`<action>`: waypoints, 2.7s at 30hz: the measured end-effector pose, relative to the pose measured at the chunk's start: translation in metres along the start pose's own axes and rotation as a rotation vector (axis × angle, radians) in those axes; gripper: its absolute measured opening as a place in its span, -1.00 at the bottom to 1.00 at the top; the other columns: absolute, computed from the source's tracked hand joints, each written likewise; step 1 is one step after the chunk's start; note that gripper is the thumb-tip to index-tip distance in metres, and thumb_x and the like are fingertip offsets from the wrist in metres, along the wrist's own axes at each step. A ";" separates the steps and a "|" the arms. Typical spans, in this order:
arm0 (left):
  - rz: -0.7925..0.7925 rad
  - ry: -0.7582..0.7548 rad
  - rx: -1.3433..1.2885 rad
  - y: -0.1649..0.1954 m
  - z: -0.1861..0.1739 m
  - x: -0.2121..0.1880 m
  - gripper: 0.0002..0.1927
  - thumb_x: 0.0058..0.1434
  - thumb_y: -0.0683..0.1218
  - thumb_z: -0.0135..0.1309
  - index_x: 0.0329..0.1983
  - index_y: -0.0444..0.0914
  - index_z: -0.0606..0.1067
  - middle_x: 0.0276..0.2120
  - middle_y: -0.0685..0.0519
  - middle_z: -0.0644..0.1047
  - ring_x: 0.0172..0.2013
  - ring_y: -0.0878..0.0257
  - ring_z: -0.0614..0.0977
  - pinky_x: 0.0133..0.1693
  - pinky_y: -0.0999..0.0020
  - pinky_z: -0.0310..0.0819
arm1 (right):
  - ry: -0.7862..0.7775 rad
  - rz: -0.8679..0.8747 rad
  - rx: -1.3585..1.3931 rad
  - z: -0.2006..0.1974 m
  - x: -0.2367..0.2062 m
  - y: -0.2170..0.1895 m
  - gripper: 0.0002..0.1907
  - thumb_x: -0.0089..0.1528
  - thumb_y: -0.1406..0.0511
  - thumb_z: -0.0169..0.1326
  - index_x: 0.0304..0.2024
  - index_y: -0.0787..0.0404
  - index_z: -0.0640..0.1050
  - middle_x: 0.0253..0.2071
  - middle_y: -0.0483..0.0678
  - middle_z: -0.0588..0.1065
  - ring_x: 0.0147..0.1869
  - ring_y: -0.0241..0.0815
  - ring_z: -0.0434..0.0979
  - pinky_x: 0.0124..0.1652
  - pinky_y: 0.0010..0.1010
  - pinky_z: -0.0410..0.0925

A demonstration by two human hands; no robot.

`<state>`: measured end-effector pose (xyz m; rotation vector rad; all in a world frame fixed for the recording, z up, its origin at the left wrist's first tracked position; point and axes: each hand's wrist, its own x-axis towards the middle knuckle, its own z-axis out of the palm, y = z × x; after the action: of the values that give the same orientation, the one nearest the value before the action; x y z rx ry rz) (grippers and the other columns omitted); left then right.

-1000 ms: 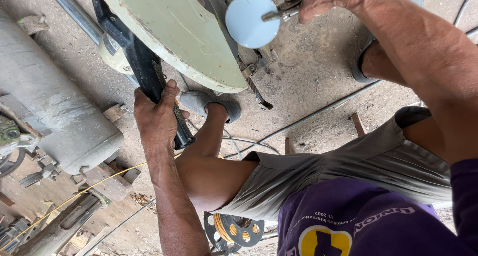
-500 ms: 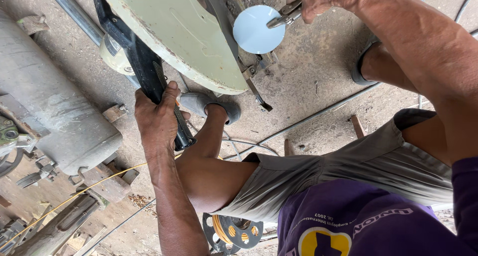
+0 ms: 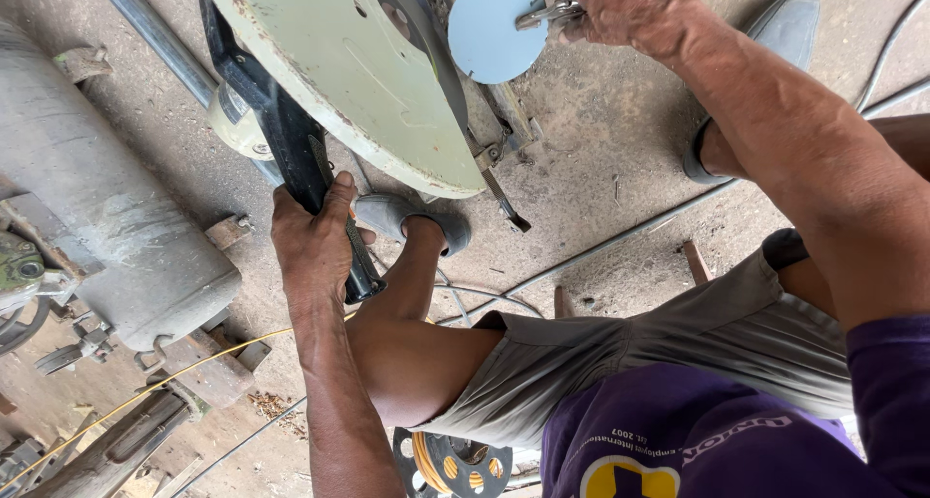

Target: The person uses a bench grinder to smooth the edges of circular metal discs. They hold each disc with pliers against the spinning grinding wheel, rotating it to even the perimeter, then place the finished disc on the floor among others.

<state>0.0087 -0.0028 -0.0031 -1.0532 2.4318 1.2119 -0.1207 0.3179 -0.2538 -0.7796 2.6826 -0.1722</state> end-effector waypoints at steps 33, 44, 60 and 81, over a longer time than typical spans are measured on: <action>0.042 -0.006 -0.054 -0.007 -0.012 -0.008 -0.56 0.27 -0.02 0.20 0.02 -0.38 0.34 -0.21 -0.10 0.61 -0.31 0.28 0.70 -0.56 0.51 0.65 | -0.307 0.467 1.665 0.052 -0.047 -0.113 -0.66 0.24 0.32 0.20 0.02 0.28 0.45 -0.24 0.00 0.65 -0.51 -0.29 0.45 -0.50 -0.47 0.44; 0.044 -0.017 -0.033 -0.003 -0.005 0.003 -0.54 0.27 -0.02 0.21 0.06 -0.38 0.35 -0.18 -0.13 0.62 -0.34 0.26 0.69 -0.55 0.49 0.63 | -0.397 0.218 1.169 0.099 -0.060 -0.050 -0.44 0.01 0.30 0.47 0.02 0.32 0.59 -0.18 0.03 0.59 -0.37 -0.26 0.52 -0.34 -0.53 0.41; 0.000 0.005 -0.001 0.007 0.000 0.002 -0.57 0.24 -0.01 0.23 0.01 -0.35 0.38 -0.29 -0.05 0.59 -0.44 0.31 0.64 -0.58 0.51 0.63 | 0.139 0.183 1.513 0.068 -0.040 -0.131 -0.30 0.07 0.44 0.33 0.10 0.35 0.18 -0.31 0.23 0.54 -0.52 -0.12 0.57 -0.57 -0.43 0.56; 0.012 -0.005 -0.014 0.002 0.001 0.012 -0.53 0.26 -0.03 0.22 0.05 -0.41 0.35 -0.23 -0.11 0.61 -0.41 0.21 0.66 -0.60 0.48 0.59 | -0.436 0.423 1.172 0.015 -0.067 -0.110 -0.34 0.10 0.52 0.23 0.18 0.35 0.22 -0.27 0.22 0.51 -0.36 -0.02 0.60 -0.45 -0.37 0.59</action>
<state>-0.0010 -0.0073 -0.0081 -1.0398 2.4332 1.2351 -0.0073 0.2615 -0.2257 0.1194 1.7812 -1.1503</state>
